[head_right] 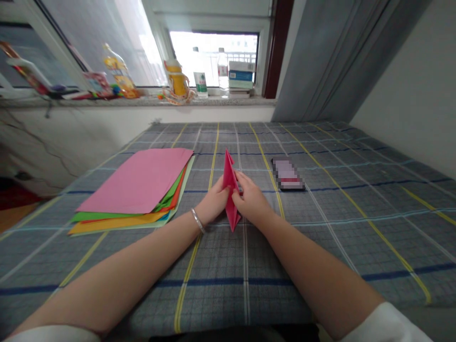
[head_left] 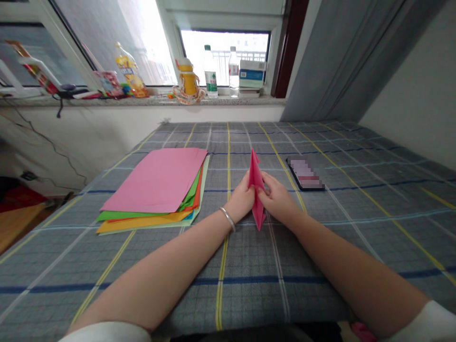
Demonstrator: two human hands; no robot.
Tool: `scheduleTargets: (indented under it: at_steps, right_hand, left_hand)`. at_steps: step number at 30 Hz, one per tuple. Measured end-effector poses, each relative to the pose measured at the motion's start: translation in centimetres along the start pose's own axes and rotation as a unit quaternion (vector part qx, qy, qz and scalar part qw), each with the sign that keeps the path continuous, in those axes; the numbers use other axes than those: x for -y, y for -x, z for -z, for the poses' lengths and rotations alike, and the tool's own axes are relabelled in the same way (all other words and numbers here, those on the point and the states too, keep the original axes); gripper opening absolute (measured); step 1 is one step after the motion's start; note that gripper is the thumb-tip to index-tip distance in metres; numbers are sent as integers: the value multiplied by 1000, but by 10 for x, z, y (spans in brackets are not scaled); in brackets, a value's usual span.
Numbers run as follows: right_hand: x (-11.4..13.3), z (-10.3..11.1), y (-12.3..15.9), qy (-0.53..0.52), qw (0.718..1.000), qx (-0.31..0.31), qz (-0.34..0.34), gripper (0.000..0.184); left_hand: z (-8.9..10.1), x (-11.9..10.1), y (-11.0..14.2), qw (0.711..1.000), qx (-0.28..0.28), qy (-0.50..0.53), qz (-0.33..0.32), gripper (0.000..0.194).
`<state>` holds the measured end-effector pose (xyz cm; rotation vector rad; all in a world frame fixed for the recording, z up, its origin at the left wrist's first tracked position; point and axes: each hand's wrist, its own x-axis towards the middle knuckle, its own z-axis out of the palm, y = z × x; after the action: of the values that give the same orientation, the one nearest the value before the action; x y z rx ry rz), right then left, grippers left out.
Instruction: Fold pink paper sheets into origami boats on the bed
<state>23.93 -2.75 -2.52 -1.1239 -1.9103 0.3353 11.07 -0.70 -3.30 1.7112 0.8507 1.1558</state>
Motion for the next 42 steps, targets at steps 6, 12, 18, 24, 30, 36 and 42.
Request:
scheduleTargets:
  at_steps: [6, 12, 18, 24, 30, 36, 42]
  right_hand:
    - [2, 8, 1, 42, 993, -4, -107, 51]
    - [-17, 12, -1, 54, 985, 20, -163, 46]
    - [-27, 19, -3, 142, 986, 21, -90, 43]
    - [-18, 24, -3, 243, 968, 41, -54, 29]
    - [-16, 33, -3, 280, 957, 58, -45, 21]
    - [-23, 43, -4, 278, 950, 129, -65, 12]
    - [-29, 42, -2, 277, 945, 168, -52, 11]
  left_hand:
    - [7, 0, -2, 998, 1, -48, -39, 54]
    - [31, 13, -11, 998, 42, -55, -13, 49]
    - [40, 17, -9, 993, 92, -73, -10, 50]
    - [45, 12, -7, 968, 84, -231, -50, 42]
    - [50, 9, -4, 867, 80, -492, -2, 32]
    - [56, 7, -4, 829, 124, -544, -40, 45]
    - [63, 0, 0, 772, 168, -606, -89, 45]
